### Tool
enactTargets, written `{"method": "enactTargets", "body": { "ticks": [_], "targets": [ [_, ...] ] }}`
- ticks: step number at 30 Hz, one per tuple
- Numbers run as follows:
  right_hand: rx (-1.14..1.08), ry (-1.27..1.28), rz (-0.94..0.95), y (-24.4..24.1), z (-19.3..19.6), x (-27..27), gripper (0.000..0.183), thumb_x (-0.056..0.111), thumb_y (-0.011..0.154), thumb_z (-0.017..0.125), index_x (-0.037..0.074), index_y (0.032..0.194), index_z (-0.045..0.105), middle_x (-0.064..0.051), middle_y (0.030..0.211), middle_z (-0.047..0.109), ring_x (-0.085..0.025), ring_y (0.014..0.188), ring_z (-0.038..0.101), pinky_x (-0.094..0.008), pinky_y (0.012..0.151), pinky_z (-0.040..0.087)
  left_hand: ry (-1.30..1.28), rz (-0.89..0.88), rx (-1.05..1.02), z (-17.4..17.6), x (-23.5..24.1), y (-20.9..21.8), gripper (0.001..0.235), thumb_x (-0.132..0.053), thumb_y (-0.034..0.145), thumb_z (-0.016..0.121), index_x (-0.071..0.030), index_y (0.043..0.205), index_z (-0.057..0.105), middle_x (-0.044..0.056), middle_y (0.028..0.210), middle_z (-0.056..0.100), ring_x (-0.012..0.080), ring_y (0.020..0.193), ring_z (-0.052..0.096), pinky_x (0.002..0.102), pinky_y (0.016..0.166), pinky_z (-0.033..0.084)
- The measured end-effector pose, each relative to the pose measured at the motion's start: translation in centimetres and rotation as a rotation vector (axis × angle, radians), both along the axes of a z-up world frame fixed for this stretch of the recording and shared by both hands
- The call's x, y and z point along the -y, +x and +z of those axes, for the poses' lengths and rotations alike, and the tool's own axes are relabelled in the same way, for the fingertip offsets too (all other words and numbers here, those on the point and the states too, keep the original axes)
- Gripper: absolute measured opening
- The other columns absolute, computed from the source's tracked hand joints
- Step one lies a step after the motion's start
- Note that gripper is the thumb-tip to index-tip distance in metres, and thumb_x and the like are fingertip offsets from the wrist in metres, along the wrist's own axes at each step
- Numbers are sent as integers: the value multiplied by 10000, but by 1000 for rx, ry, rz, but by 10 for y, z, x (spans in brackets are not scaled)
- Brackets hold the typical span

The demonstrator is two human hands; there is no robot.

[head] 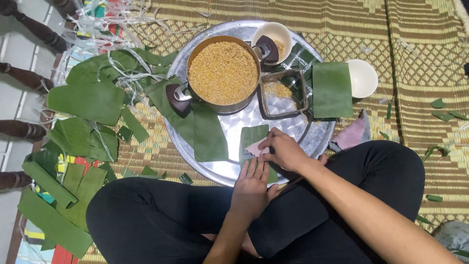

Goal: Wrapping small portions of food in green leaves on a large metal tray.

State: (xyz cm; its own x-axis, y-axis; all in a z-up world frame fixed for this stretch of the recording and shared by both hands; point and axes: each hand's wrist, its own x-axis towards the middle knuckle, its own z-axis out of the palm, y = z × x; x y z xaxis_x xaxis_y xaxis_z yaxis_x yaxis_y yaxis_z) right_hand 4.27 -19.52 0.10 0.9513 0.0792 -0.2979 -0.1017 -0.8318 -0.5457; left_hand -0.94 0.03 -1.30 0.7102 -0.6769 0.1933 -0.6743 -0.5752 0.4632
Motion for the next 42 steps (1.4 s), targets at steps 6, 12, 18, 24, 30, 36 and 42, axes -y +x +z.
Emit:
{"method": "enactTargets", "body": {
  "ticks": [6, 12, 18, 24, 30, 36, 42],
  "targets": [
    [133, -18, -20, 13, -14, -8, 165, 9, 795, 758, 92, 936, 737, -57, 960, 654, -308, 822, 682, -423, 755, 544, -4, -13, -40, 2, -1, 4, 642, -315, 909, 727, 124, 1368, 636, 301, 1467, 617, 444, 1440, 517, 507, 1232, 332],
    [287, -62, -257, 25, -9, -11, 178, 145, 962, 719, 12, 1079, 736, -176, 1072, 699, -425, 856, 708, -508, 783, 565, -44, -10, -45, 5, -5, 4, 633, -311, 915, 722, 117, 1373, 638, 274, 1450, 639, 436, 1454, 511, 491, 1222, 341],
    [26, -13, -143, -8, -8, -29, 193, 63, 876, 715, 40, 1063, 756, -141, 1044, 699, -384, 879, 712, -467, 790, 568, -55, -37, -37, 18, -9, 8, 494, -287, 863, 774, 100, 1166, 722, 265, 1315, 685, 412, 1405, 558, 490, 1232, 345],
    [83, -18, -258, 15, -23, -20, 335, -39, 746, 795, 27, 1069, 738, -144, 1013, 713, -348, 824, 730, -462, 773, 581, -94, -36, -86, 14, -9, 2, 520, -235, 845, 790, 72, 1257, 717, 237, 1409, 670, 431, 1422, 544, 484, 1210, 374],
    [150, -65, -346, 18, -9, -16, 265, 235, 994, 697, 9, 1127, 727, -217, 1051, 673, -435, 852, 697, -529, 808, 564, -67, -54, -73, 8, -11, 0, 585, -246, 856, 758, 43, 1357, 669, 230, 1488, 620, 392, 1472, 496, 478, 1240, 322],
    [14, -51, -93, -13, -18, -48, 241, 315, 927, 744, 145, 1095, 713, -109, 1151, 633, -370, 992, 690, -486, 867, 563, -121, -44, -63, 12, -12, 1, 258, -187, 817, 784, 2, 991, 783, 172, 1007, 736, 355, 1096, 663, 473, 1194, 400],
    [185, 24, -184, 8, -16, -57, 157, 101, 896, 718, 77, 1045, 674, -142, 1093, 649, -412, 893, 684, -500, 811, 556, -78, -22, -88, 16, -8, 3, 340, -190, 782, 843, -19, 1070, 788, 143, 1050, 751, 346, 1091, 682, 491, 1184, 412]
  ]
}}
